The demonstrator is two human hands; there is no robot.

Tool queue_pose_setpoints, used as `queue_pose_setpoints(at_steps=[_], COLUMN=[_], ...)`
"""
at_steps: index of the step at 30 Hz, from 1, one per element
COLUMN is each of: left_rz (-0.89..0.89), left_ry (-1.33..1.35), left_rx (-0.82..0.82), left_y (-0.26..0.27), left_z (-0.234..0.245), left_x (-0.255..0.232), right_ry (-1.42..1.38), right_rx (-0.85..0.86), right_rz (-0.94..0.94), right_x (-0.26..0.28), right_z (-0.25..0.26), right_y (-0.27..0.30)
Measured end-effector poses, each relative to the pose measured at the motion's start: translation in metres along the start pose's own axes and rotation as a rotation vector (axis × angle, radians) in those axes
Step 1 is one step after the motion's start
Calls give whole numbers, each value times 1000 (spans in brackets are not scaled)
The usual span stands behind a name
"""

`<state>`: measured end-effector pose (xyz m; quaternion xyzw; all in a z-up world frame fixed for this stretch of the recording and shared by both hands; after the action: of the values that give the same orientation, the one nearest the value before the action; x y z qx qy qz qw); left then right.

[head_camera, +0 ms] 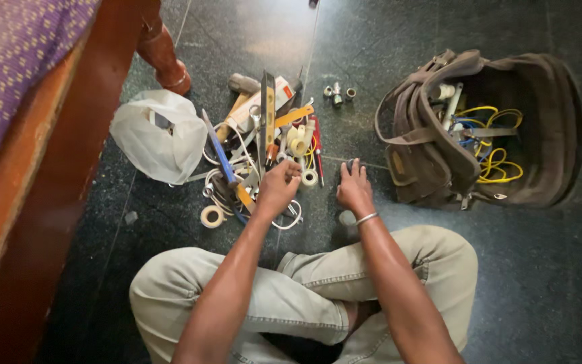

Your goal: The person sits on the floor and assembles small plumbing fittings by hand. They pick up a white plastic pipe connector and a metal ring, fit them together, and then use a green-handled tool to tighten the assembly. The person repeats this process with additional fittings from a pile of tools and parts on the floor.

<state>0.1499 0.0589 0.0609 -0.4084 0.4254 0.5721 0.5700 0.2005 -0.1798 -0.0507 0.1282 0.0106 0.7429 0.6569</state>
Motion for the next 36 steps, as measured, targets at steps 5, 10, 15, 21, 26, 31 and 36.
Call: queue_pose_setpoints(at_steps=[5, 10, 15, 21, 26, 31, 36], left_rz=[27, 44, 54, 29, 38, 44, 30], left_ry=[10, -13, -55, -44, -33, -58, -28], left_rx=[14, 14, 18, 7, 8, 3, 1], left_y=[1, 1, 0, 0, 3, 5, 5], left_z=[-2, -2, -3, -3, -1, 1, 1], left_x=[2, 4, 4, 2, -2, -5, -4], right_ry=[-39, -91, -214, -284, -300, -356, -528], right_rx=[-89, -195, -167, -40, -21, 43, -53], right_rz=[14, -10, -114, -244, -259, -289, -203], right_x=[12, 3, -5, -6, -8, -10, -19], right_z=[28, 27, 26, 34, 33, 24, 4], right_y=[13, 11, 13, 14, 14, 12, -1])
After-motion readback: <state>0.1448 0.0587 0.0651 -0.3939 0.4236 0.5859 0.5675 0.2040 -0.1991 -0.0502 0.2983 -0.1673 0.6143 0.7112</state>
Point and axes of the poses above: each hand's wrist, its own y-axis away from the middle knuckle, its own z-axis out of the back of the hand, x = y × z, the point moved 8 cm from there along -y, towards the middle knuckle, and after that the axes turned 3 degrees about x, right-handed, at the moved point
